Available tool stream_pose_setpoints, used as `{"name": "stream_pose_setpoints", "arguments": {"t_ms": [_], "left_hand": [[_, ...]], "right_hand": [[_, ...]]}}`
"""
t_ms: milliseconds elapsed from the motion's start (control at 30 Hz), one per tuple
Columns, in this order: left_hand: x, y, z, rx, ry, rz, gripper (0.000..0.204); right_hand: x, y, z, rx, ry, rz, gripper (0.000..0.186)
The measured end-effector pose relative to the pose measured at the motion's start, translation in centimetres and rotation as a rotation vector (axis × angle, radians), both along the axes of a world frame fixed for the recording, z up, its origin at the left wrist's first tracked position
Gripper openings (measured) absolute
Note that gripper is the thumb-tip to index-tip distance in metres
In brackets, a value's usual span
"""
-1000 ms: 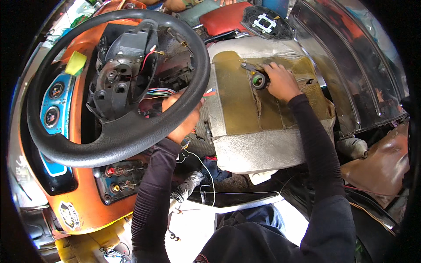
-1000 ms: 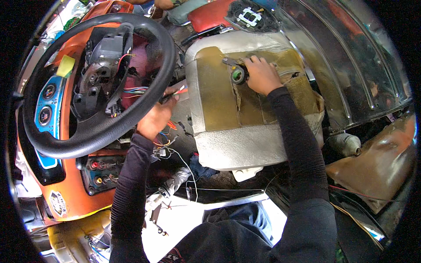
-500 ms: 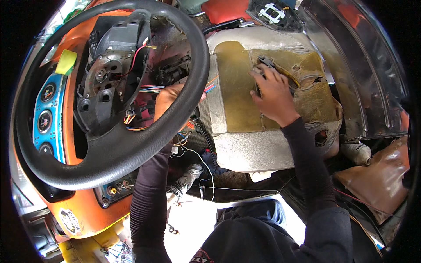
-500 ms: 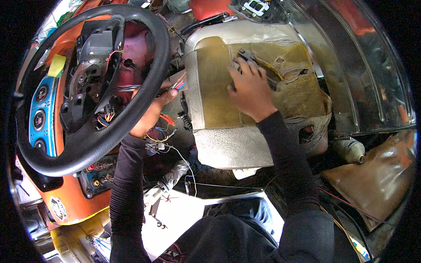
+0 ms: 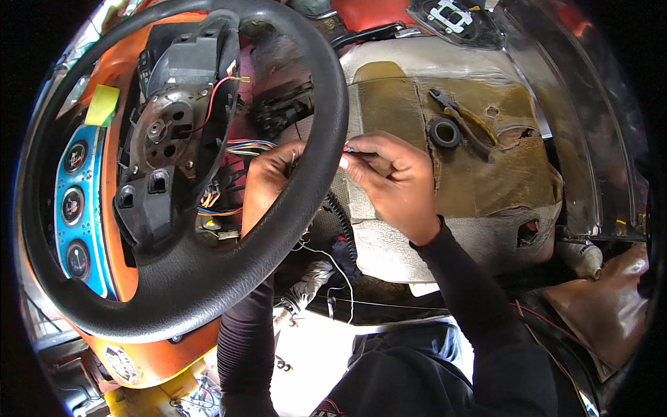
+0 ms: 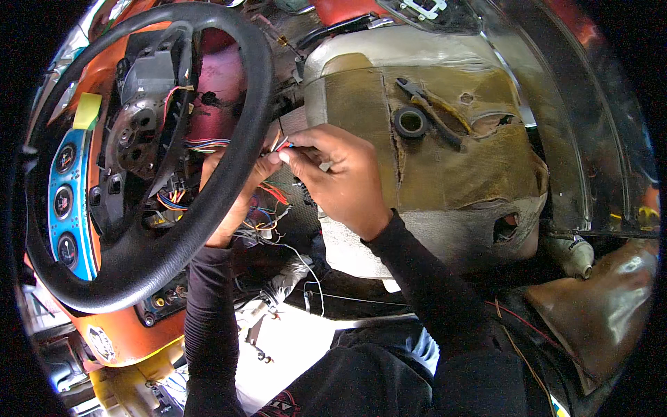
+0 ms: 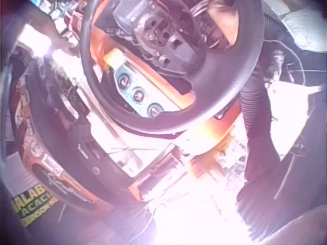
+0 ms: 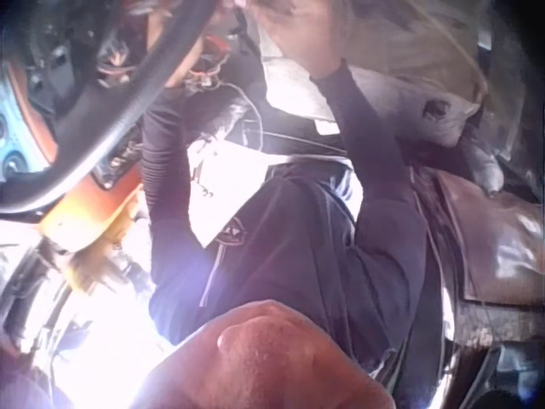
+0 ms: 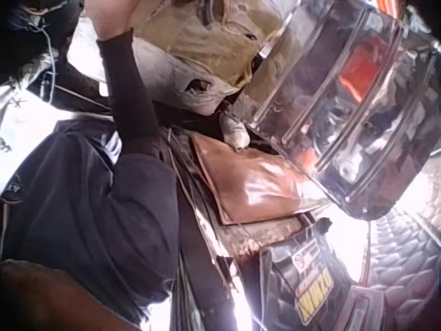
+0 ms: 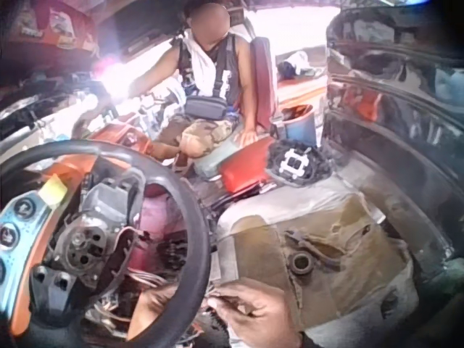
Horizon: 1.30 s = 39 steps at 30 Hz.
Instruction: The person works inside a vehicle cabin, manipulating a bundle of multicolored wires near the steering column. They use pliers to strip and cut wires, then connect and organize them by hand. The task involves repeated handling of individual wires and connectors throughout the clip.
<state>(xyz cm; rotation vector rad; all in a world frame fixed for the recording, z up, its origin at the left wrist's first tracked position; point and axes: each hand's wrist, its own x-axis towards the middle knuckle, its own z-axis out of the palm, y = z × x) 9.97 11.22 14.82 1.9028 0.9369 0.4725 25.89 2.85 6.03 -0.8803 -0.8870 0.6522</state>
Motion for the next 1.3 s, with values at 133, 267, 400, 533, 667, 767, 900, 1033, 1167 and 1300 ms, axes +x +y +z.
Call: {"name": "stream_pose_setpoints", "arguments": {"t_ms": [133, 267, 400, 533, 667, 767, 900, 1033, 1167, 1300], "left_hand": [[0.3, -0.8, -0.5, -0.032, -0.080, 0.059, 0.027], [0.2, -0.9, -0.5, -0.026, -0.124, 0.064, 0.024], [0.1, -1.0, -0.4, -0.012, -0.059, 0.061, 0.023], [-0.2, -0.9, -1.0, 0.028, -0.104, 0.026, 0.024], [0.2, -1.2, -0.3, -0.112, -0.118, 0.094, 0.025], [0.0, -1.0, -0.9, -0.145, -0.135, 0.095, 0.026], [-0.2, -0.9, -1.5, -0.094, -0.161, 0.092, 0.028], [-0.2, -0.8, -0.6, -0.071, -0.036, 0.086, 0.031], [0.6, -1.1, -0.8, 0.121, 0.014, 0.142, 0.029], [-0.3, -1.1, -1.7, 0.293, -0.002, 0.277, 0.025]], "right_hand": [[-0.7, -1.0, 1.0, -0.021, -0.189, -0.234, 0.016], [-1.3, -1.4, 1.7, -0.018, -0.193, -0.317, 0.017], [-1.5, -1.5, 2.2, -0.041, -0.199, -0.325, 0.018], [-1.8, -1.6, 1.6, 0.004, -0.304, -0.387, 0.017], [-1.7, -1.9, 0.6, 0.043, -0.433, -0.475, 0.017], [-2.0, -2.2, 0.5, 0.040, -0.456, -0.512, 0.017], [-2.7, -2.5, 0.1, 0.026, -0.419, -0.528, 0.018], [-3.1, -3.2, 0.6, 0.034, -0.491, -0.484, 0.020], [-3.9, -4.0, 0.3, 0.038, -0.501, -0.447, 0.025], [-4.3, -4.2, -0.3, 0.026, -0.452, -0.439, 0.024]]}}
